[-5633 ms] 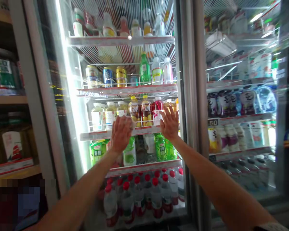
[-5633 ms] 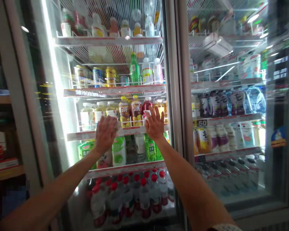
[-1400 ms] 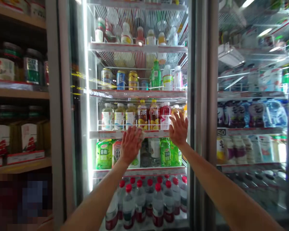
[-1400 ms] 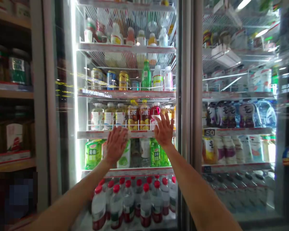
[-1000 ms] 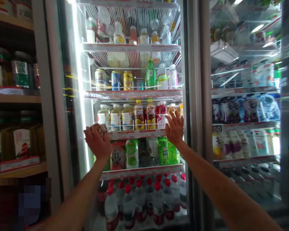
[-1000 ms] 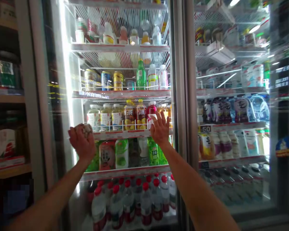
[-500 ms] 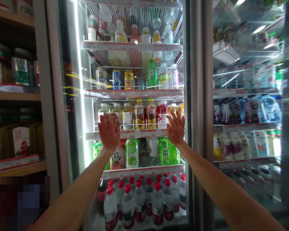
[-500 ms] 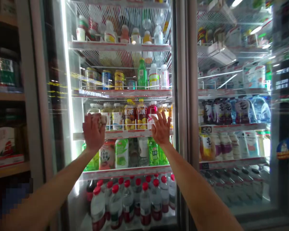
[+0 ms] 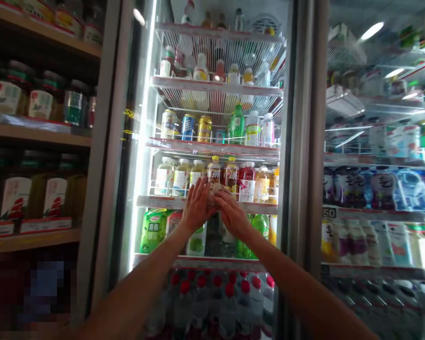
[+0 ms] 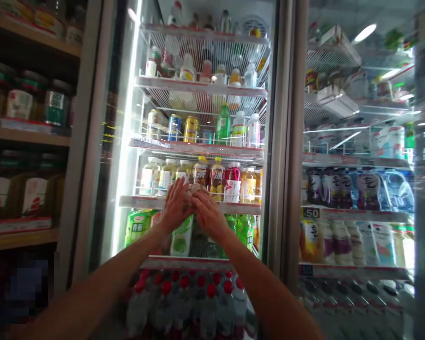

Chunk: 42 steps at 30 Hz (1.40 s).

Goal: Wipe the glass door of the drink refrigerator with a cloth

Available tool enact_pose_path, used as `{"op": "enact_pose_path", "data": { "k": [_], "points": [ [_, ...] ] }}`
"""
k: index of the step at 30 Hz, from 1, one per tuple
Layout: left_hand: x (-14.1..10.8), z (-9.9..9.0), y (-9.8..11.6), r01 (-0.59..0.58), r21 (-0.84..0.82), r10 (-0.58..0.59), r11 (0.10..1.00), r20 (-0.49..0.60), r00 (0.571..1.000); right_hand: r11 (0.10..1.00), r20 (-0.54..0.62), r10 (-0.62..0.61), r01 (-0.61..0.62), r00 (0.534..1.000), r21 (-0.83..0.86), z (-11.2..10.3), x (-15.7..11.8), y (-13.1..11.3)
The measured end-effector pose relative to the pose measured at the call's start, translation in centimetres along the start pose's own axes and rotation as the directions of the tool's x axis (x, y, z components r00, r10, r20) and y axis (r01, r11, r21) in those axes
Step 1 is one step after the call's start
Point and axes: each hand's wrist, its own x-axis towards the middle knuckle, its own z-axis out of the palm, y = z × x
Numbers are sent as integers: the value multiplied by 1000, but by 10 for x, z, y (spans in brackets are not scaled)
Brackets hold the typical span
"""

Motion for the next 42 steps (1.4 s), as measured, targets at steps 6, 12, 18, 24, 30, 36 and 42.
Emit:
{"op": "enact_pose_path", "data": {
  "k": [6, 12, 18, 24, 30, 36, 42],
  "points": [
    [-32, -36, -70, 129, 112, -127, 985, -22, 992, 967, 29, 111, -102, 993, -234, 36, 31, -25],
    [-14, -52, -91, 462, 200, -453, 864, -87, 887, 913, -14, -73, 61, 997, -403, 54, 65, -3],
    [-7, -65, -80, 466, 316, -510, 827, 68, 858, 846, -329, 176, -313, 928, -431, -8, 60, 82],
    [-8, -66, -80, 473, 323, -524, 820, 89, 847, 782, -552, 275, -517, 787, -347, -11, 82, 99],
    [-11, -65, -82, 431, 336, -477, 837, 64, 877, 898, 129, -130, 172, 983, -406, 30, 118, 44],
    [-12, -64, -87, 422, 310, -466, 852, 80, 881, 802, -297, 347, -445, 890, -399, -57, 91, 124],
    [-12, -62, -86, 432, 297, -468, 852, 59, 882, 680, -554, 459, -676, 694, -283, -64, 59, 134]
  ]
}}
